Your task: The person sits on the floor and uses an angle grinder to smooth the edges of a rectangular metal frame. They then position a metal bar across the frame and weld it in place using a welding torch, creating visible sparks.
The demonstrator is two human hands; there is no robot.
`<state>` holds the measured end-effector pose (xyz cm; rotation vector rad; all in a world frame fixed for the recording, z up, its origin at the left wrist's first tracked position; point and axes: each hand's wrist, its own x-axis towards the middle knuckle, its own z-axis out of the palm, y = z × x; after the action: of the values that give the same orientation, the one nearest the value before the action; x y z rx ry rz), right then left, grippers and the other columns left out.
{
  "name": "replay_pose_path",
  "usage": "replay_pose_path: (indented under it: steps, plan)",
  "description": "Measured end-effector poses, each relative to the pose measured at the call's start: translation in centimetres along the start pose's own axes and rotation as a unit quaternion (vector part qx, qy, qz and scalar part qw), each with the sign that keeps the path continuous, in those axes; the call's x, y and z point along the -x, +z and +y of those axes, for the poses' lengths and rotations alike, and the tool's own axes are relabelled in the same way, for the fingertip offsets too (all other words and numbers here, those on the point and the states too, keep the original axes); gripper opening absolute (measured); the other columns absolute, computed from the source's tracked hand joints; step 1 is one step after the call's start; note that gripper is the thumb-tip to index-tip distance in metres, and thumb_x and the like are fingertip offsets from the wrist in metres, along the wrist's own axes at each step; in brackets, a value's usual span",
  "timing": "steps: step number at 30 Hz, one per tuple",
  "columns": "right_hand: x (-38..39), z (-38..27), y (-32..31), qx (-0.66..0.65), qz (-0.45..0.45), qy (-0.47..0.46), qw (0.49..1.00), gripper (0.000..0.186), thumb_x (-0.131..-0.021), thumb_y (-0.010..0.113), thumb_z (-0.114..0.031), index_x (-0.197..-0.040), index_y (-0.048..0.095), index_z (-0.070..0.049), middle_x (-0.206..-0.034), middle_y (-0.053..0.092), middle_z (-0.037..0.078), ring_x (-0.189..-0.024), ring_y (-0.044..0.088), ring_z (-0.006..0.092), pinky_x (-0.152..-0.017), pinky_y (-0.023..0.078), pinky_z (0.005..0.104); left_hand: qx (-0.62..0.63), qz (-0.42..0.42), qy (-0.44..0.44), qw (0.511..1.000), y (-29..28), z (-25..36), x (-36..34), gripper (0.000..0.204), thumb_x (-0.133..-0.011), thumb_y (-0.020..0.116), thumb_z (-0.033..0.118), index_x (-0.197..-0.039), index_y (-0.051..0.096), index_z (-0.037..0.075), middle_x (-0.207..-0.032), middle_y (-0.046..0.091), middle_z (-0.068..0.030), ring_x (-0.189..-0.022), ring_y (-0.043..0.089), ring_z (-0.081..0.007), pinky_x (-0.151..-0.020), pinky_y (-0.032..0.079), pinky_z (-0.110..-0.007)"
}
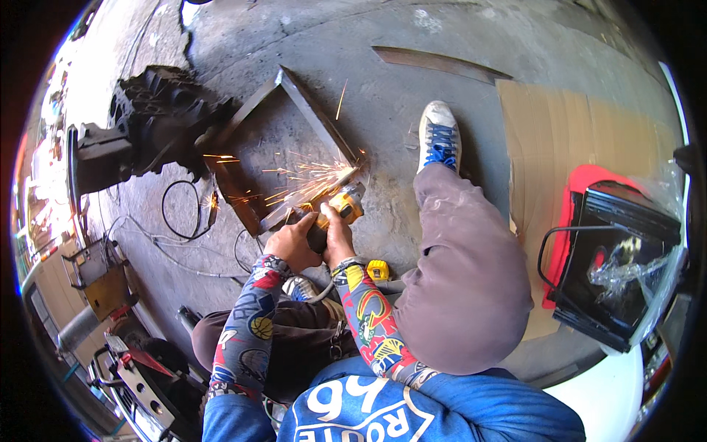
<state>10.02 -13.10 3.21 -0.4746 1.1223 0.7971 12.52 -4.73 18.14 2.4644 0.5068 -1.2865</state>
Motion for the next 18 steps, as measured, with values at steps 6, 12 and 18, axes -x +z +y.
replay_pose_path:
  steps: [6,12,18]
  plan:
    - [0.5,-0.8,1.5,0.013,0.020,-0.025,0.999,0.057,-0.087,0.083,-0.034,-0.130,0.062,-0.004,-0.114,0.070,0.009,-0.097,0.071,0.0226,-0.086,0.059,0.0405,0.005,0.004,0.062,0.998,-0.7,-1.3,-1.6,0.097,-0.061,0.084,0.033,-0.151,0.050,0.018,-0.111,0.073,-0.0259,-0.103,0.071,-0.0435,-0.091,0.057,-0.050]
    - [1.2,-1.2,2.2,0.016,0.053,-0.021,0.998,0.063,-0.085,0.085,-0.034,-0.130,0.061,0.002,-0.115,0.069,0.011,-0.095,0.071,0.0235,-0.084,0.059,0.0406,0.014,0.013,0.066,0.998,-0.9,-1.2,-1.7,0.092,-0.060,0.084,0.032,-0.146,0.055,0.016,-0.112,0.073,-0.0257,-0.104,0.071,-0.0436,-0.092,0.057,-0.050]
    - [0.9,-1.1,2.3,0.055,0.071,-0.038,0.995,0.063,-0.085,0.085,-0.032,-0.130,0.060,0.005,-0.114,0.068,0.013,-0.095,0.071,0.0239,-0.082,0.059,0.0403,0.039,0.034,0.093,0.994,-1.2,-0.6,-1.2,0.089,-0.058,0.086,0.030,-0.140,0.058,0.010,-0.118,0.071,-0.0249,-0.109,0.069,-0.0424,-0.096,0.056,-0.048]
